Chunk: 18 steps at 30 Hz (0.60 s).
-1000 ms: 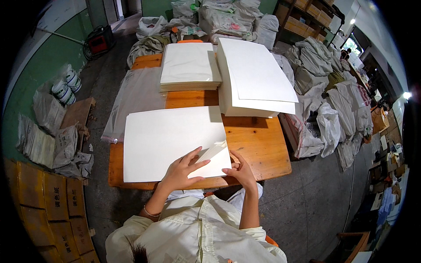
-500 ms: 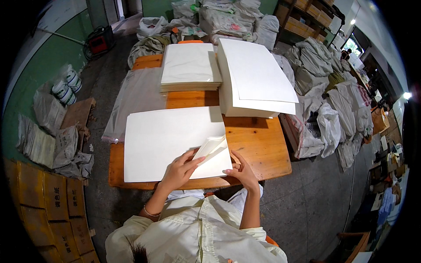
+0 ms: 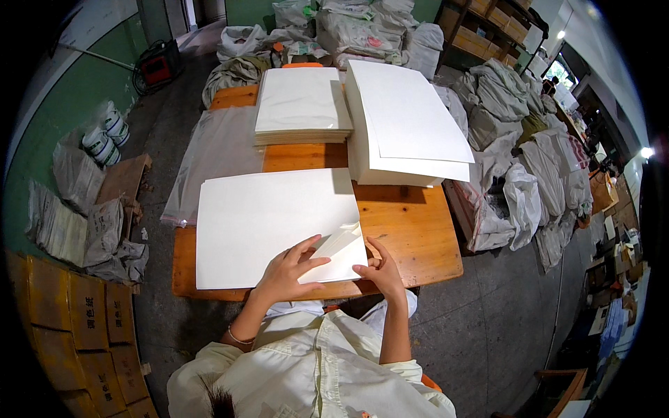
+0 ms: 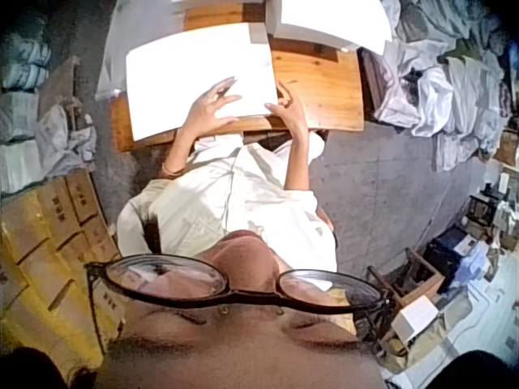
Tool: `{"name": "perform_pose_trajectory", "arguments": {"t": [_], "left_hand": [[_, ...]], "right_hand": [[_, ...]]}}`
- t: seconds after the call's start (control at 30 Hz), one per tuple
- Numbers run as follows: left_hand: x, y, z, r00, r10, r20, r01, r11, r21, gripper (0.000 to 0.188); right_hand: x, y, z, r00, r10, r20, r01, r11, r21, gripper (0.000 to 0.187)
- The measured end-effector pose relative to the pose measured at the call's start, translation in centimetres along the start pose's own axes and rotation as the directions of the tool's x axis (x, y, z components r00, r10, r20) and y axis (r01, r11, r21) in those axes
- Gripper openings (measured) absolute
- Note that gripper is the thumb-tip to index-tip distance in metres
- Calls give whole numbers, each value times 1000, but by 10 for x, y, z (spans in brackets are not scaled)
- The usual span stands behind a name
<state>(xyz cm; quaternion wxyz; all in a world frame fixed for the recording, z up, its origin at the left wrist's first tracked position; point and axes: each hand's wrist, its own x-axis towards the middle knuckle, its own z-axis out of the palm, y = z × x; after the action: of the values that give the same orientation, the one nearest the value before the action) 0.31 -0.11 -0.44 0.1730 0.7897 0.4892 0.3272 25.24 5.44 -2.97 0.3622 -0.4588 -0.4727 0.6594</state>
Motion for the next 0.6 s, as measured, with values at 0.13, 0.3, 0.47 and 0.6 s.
{"name": "perform_pose_trajectory", "arguments": {"t": [0.13, 0.3, 0.47, 0.6], "left_hand": [[-1, -2, 1, 999, -34, -21, 32, 997, -71, 43], [-6, -9, 9, 985, -71, -158, 73, 997, 4, 46], [-6, -9, 7, 992, -10, -128, 21, 996, 86, 44], [0, 4, -2, 1000, 6, -22, -6, 1000, -20, 40]], "right_hand": [[-1, -2, 0, 1000, 21, -4, -21, 1000, -8, 81], [-7, -10, -2, 997, 1, 79, -8, 996, 87, 80], [-4, -4, -6, 996, -8, 91, 0, 997, 83, 78], [-1, 0, -4, 998, -10, 61, 7, 999, 48, 75]]}}
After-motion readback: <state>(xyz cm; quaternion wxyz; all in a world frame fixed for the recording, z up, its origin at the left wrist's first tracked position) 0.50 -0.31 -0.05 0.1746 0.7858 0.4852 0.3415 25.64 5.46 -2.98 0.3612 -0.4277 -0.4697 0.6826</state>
